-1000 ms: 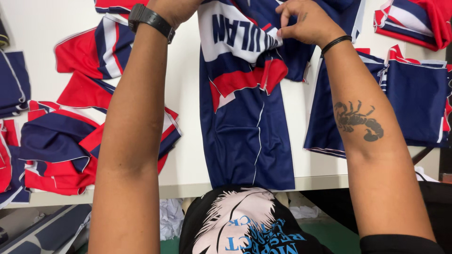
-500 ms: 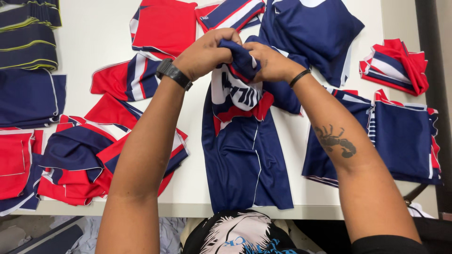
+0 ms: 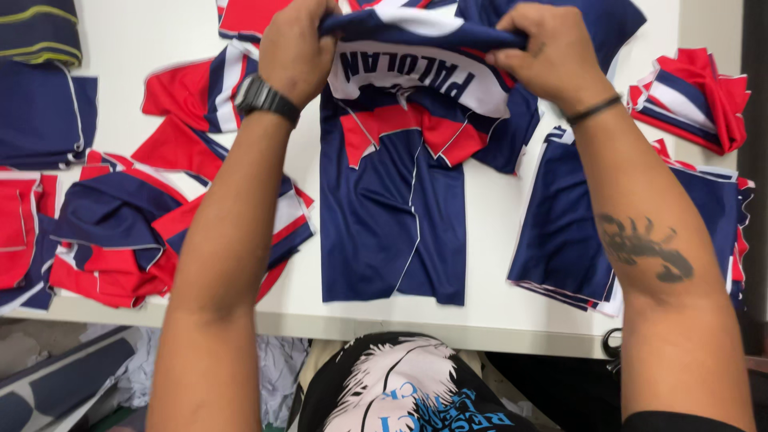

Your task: The person folds multiple sports jerseys and shorts on a white table. They pick up each item, unfold it, align the edges, fold it into a compact rectangle, and place it into a growing stack. The process is repeated for several items.

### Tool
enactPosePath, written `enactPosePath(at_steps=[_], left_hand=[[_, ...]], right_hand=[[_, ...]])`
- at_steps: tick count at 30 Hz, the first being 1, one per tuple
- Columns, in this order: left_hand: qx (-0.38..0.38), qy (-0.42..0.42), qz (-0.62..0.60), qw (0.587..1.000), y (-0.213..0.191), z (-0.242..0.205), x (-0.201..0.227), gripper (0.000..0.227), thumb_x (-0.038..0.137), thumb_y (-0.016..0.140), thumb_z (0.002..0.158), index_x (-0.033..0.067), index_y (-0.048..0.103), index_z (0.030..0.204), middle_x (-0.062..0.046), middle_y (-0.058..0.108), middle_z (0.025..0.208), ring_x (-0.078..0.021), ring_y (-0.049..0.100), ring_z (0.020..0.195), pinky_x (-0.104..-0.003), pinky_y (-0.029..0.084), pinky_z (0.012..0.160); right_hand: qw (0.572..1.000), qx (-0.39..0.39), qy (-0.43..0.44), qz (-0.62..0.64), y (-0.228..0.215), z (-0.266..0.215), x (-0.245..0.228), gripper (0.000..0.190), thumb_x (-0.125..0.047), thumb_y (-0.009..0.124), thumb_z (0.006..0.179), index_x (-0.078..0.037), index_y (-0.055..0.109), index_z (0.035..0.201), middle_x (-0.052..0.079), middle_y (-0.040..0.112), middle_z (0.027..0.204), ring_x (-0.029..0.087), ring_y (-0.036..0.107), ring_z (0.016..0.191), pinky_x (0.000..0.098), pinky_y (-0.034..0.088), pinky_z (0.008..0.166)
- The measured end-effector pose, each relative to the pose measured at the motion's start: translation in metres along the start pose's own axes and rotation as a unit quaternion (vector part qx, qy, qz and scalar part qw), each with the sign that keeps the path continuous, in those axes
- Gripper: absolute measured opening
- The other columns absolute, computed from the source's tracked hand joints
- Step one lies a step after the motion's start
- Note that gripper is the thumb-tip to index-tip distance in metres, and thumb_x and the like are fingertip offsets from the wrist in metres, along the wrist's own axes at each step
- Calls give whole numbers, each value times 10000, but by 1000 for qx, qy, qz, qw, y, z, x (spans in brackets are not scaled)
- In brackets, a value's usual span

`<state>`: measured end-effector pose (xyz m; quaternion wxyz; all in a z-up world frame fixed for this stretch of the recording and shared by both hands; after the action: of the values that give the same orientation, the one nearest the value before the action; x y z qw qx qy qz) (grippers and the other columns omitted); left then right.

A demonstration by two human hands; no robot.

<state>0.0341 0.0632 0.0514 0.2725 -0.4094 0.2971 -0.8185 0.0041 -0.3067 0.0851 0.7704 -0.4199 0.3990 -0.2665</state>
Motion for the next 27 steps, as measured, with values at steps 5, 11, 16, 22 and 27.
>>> enactPosePath(at_steps=[5, 11, 16, 22, 27], left_hand=[[-56, 87, -6, 995, -59, -126, 33, 261, -26, 736, 872, 67, 672, 1107, -101, 708, 1111, -334, 659, 1036, -450, 511, 908], [-204, 67, -17, 977, -76, -264, 102, 302, 169, 785, 630, 99, 689, 908, -105, 690, 1071, -334, 645, 985, -456, 499, 819], [-140, -16, -24, 990, -62, -289, 98, 283, 275, 784, 844, 86, 698, 1037, -96, 671, 1135, -306, 634, 1024, -440, 502, 846], [-76, 65, 82, 992, 1, -192, 60, 625, 277, 764, 758, 72, 598, 1325, -152, 615, 1380, -361, 588, 1205, -472, 464, 948], [-354, -5, 162, 921, 24, -147, 57, 761, 435, 795, 759, 95, 532, 1387, -148, 659, 1179, -340, 599, 1140, -533, 437, 963]], right_hand=[[992, -17, 49, 115, -1, -105, -88, 265, -8, 813, 796, -26, 713, 1041, 116, 698, 1008, 247, 711, 917, 322, 552, 813], [973, -178, 25, 147, 70, -221, -180, 327, -194, 868, 729, -125, 736, 1020, 60, 711, 1148, 265, 678, 1068, 416, 517, 898], [962, 64, 233, 126, 90, -260, -189, 552, -274, 804, 831, -43, 629, 1301, 195, 600, 1323, 336, 625, 1173, 419, 523, 925], [905, 15, 426, -22, 139, -208, -163, 775, -502, 847, 784, 12, 587, 1301, 224, 623, 1115, 400, 626, 1015, 459, 521, 849], [927, -83, 361, 55, 159, -196, -167, 430, -344, 797, 817, -81, 734, 1152, 165, 691, 1008, 362, 671, 994, 446, 528, 894]])
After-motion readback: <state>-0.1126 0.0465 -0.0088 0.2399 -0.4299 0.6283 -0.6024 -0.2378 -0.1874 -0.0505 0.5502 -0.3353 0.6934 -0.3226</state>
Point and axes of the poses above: each hand's wrist, its own z-axis towards the middle knuckle, its own y-axis out of the palm, x = y × z, the point moved 1 cm from there along z, towards the middle knuckle
